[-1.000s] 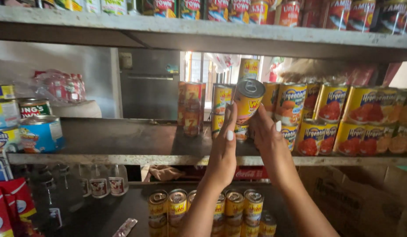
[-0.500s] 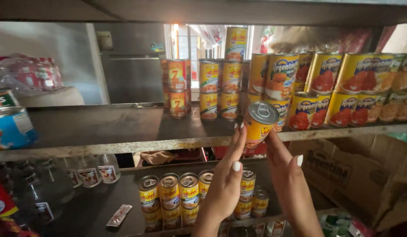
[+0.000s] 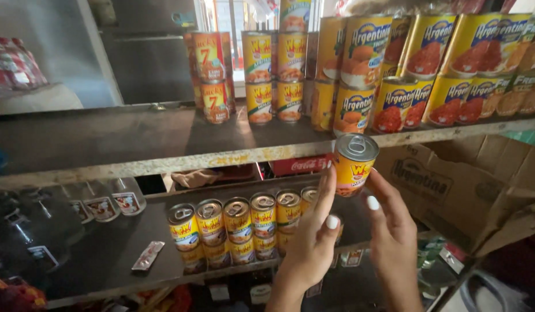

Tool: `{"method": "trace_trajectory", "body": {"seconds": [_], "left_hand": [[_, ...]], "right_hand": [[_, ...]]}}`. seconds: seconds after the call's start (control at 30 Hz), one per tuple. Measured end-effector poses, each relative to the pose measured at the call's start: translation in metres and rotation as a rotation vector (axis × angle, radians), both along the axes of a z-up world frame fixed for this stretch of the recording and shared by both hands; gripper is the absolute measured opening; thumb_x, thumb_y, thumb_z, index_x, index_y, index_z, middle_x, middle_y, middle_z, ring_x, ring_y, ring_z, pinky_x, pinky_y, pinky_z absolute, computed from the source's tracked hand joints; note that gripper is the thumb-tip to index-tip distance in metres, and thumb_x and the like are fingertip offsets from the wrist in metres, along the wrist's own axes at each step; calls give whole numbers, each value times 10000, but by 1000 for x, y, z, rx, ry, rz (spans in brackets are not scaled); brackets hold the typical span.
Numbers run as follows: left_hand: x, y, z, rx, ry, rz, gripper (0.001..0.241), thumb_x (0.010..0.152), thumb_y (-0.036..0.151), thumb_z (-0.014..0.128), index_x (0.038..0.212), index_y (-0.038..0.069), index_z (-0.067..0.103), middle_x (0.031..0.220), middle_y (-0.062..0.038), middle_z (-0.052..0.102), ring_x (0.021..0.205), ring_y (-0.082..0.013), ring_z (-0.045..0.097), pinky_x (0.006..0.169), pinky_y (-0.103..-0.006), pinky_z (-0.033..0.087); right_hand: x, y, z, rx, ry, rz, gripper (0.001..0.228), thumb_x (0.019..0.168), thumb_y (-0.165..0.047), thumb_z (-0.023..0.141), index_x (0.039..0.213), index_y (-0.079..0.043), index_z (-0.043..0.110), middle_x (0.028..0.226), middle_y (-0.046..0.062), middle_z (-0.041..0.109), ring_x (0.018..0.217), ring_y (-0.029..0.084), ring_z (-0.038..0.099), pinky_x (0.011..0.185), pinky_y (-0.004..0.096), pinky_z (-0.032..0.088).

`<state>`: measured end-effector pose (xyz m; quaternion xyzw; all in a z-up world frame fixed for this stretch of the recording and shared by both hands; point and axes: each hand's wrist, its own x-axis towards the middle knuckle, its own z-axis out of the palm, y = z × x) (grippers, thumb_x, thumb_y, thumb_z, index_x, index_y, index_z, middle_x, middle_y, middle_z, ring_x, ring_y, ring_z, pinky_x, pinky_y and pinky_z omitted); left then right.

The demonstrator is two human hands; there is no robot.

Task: Organizing and stocking canned food products on a retail shelf.

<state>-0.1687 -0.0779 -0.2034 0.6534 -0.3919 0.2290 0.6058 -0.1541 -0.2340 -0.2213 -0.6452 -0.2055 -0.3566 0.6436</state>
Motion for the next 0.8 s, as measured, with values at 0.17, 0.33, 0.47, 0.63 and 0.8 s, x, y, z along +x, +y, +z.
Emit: {"method": "trace_trajectory", "body": {"seconds": [0.17,0.33,0.47,0.63,0.8], "left_hand": [[12,-7,-22,-19,44,-42,977,1037,736,265,1646,-24,189,1742,-248,231,1634,-346,225,1292,-396,196],[25,-7,-41,-29,90,-91,984,1028,729,279,1655,-21,168,1740,-238,230,1626,-329,232,1278,-381,206],[37,-9,-56,-39,123,-129,863,1073,612,332,1648,-19,207,1731,-247,255,1623,-334,231,1280,-383,192],[50,-17,-71,55,164,-65,736,1104,469,373,1634,-18,219,1721,-260,246,1624,-343,191,1279,-388,176],[62,-28,-90,96,289,-9,762,1075,467,382,1609,-46,205,1688,-267,251,1585,-347,247,1250,-376,214]], "right_hand": [[10,10,-14,62,-27,-145,500,945,81,615,1434,34,519,1401,163,586,1317,248,593,1129,377,478],[26,5,-34,129,21,-119,547,869,85,695,1379,27,507,1351,156,622,1259,235,632,1083,373,532],[50,-12,-60,119,55,-55,607,824,81,736,1362,25,460,1329,167,637,1241,240,638,1060,375,540],[64,-21,-72,-27,146,-186,722,770,94,754,1429,27,467,1345,171,634,1229,244,631,1036,368,517],[90,-32,-101,-10,242,-133,612,815,88,708,1398,29,532,1293,169,687,1197,243,675,993,356,541]]}}
